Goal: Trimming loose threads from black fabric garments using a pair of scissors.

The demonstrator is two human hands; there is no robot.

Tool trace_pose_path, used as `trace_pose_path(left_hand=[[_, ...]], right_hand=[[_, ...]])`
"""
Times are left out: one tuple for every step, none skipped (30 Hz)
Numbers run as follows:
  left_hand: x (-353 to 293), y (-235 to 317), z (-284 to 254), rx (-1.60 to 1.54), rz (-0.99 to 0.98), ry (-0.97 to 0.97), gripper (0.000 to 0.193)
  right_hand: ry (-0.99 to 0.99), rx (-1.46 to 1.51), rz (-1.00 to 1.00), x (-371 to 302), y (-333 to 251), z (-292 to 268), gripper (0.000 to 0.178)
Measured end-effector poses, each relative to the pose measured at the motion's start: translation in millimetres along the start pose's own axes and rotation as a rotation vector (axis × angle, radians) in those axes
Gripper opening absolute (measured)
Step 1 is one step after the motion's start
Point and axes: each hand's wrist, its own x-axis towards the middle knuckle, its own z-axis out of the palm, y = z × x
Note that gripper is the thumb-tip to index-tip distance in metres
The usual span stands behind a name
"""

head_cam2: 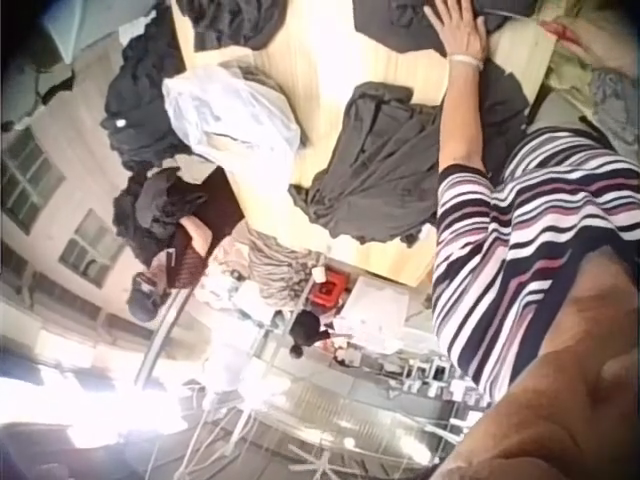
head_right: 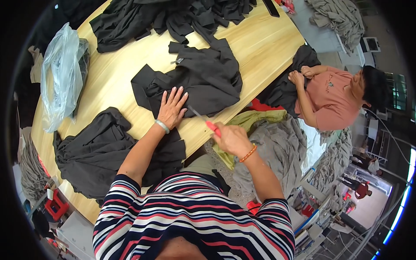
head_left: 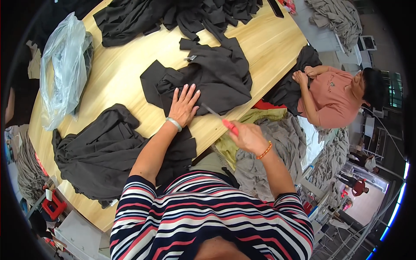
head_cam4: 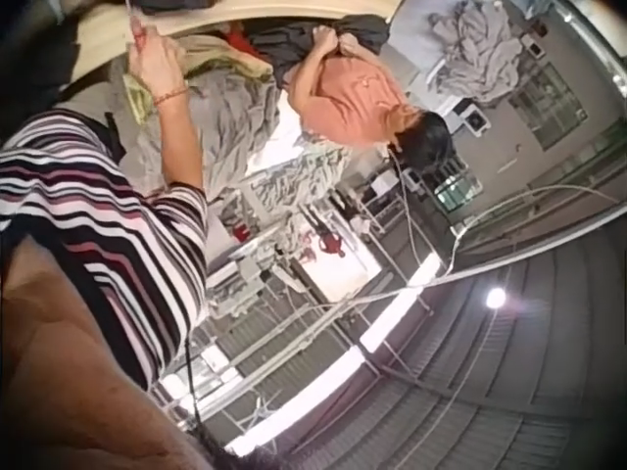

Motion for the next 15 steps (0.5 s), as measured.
trace_pose_path(left_hand=[[-0.1, -0.3, 2.3, 0.024, 0.006, -0.004, 0.063], [0.3, -2.3, 0.7, 0.022, 0.011, -0.025, 0.064], [-0.8, -2.4, -0.4, 0.023, 0.014, -0.032, 0.064], [-2.3, -2.2, -1.5, 0.008, 0.009, -0.027, 0.065], [-1.7, -2.0, -3.8, -0.006, 0.003, -0.019, 0.066], [-2.3, -0.8, -8.8, -0.060, -0.002, -0.002, 0.064], [-2.9, -2.3, -9.6, -0.058, 0.000, -0.007, 0.064], [-3.6, -3.9, -10.0, -0.121, -0.010, 0.012, 0.063], [-4.6, -5.5, -10.3, -0.184, -0.020, 0.031, 0.063], [-6.5, -6.2, -8.4, -0.188, -0.019, 0.051, 0.062], [-7.1, -6.3, -8.5, -0.188, -0.017, 0.045, 0.062], [-7.7, -6.2, -8.3, -0.153, -0.020, 0.039, 0.062], [-8.4, -5.8, -8.0, -0.118, -0.022, 0.032, 0.062], [-7.4, -6.2, -8.5, -0.119, -0.024, 0.030, 0.059], [-7.6, -9.3, -7.1, -0.117, -0.024, 0.026, 0.059]], right_hand=[[-0.044, -0.005, -0.061, 0.0, 2.8, 6.5, 0.034], [-0.090, -0.004, -0.123, -0.5, 1.7, 10.4, 0.034], [-0.092, 0.003, -0.120, -0.4, 1.5, 11.6, 0.034], [-0.083, 0.024, -0.123, 0.7, 1.2, 11.0, 0.035], [-0.073, 0.043, -0.130, 3.8, 0.7, 6.7, 0.035], [-0.051, 0.050, -0.061, 7.7, -1.2, -2.3, 0.036], [-0.052, 0.055, -0.060, 11.4, -1.6, -6.5, 0.036], [-0.043, 0.042, -0.045, 13.2, -1.5, -9.8, 0.034], [-0.034, 0.028, -0.029, 14.4, -0.7, -11.3, 0.031], [-0.046, 0.041, -0.089, 16.0, 2.5, -7.6, 0.032], [-0.048, 0.047, -0.086, 17.5, 1.9, -7.2, 0.032], [-0.078, 0.029, -0.092, 19.1, 0.4, -6.8, 0.033], [-0.107, 0.012, -0.099, 19.5, 0.0, -6.1, 0.033], [-0.108, 0.016, -0.099, 19.5, 1.1, -2.7, 0.033], [-0.166, 0.014, -0.136, 18.7, 2.8, 3.2, 0.034]])
